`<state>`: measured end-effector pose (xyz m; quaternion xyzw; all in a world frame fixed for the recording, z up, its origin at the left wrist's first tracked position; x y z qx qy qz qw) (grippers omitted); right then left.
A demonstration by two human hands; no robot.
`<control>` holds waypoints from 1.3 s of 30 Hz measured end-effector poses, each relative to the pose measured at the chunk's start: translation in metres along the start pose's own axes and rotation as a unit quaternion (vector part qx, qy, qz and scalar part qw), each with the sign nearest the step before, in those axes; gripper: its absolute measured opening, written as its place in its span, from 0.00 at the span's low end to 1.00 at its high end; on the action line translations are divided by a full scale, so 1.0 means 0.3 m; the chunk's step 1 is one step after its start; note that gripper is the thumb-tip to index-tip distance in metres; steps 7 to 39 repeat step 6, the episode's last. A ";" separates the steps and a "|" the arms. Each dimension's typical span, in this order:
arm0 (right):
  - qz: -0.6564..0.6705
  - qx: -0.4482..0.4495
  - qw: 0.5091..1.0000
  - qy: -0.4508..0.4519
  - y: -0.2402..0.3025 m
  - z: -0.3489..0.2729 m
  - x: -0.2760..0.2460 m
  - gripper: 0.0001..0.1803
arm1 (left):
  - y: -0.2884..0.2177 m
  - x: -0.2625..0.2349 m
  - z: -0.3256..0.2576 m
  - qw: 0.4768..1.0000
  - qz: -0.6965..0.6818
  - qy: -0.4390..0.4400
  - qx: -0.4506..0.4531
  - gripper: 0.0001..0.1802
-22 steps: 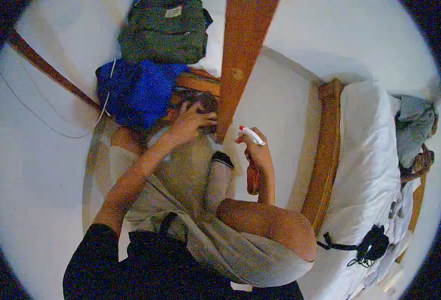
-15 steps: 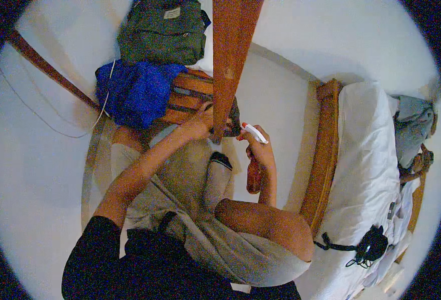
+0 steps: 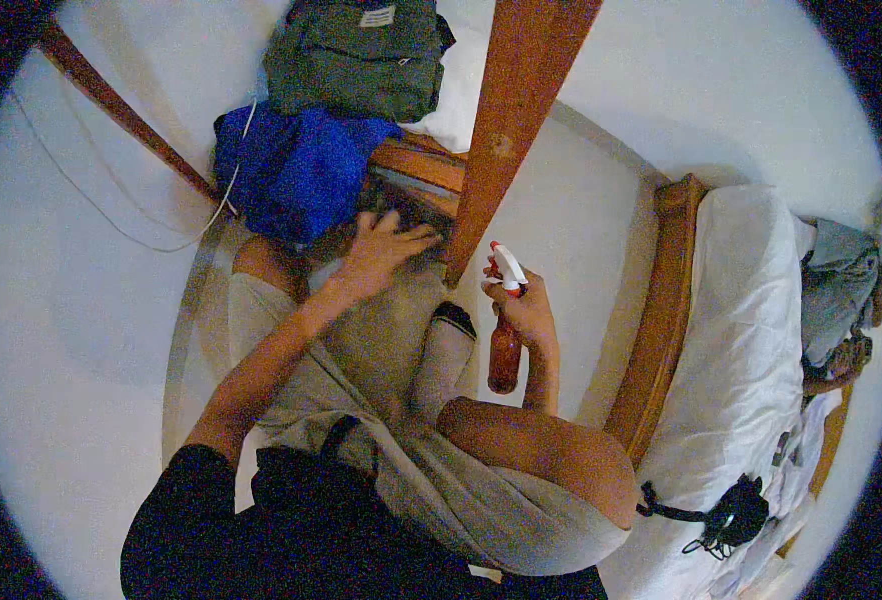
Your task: Spraying and wiping a wooden towel rack with a cleaning cloth.
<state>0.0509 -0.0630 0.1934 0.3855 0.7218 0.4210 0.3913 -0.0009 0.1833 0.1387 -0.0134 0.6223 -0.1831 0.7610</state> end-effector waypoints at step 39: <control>0.101 0.025 0.995 -0.006 -0.036 0.014 -0.009 0.26 | -0.059 0.062 0.098 0.996 -0.061 -0.020 0.067 0.31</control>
Point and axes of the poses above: each hand's wrist, its own z-axis towards the middle knuckle, its own x-axis out of the palm, y = z × x, the point moved 2 cm from there along z, towards the middle knuckle, and after that the axes turned 3 degrees about -y, right-handed, at the moved point
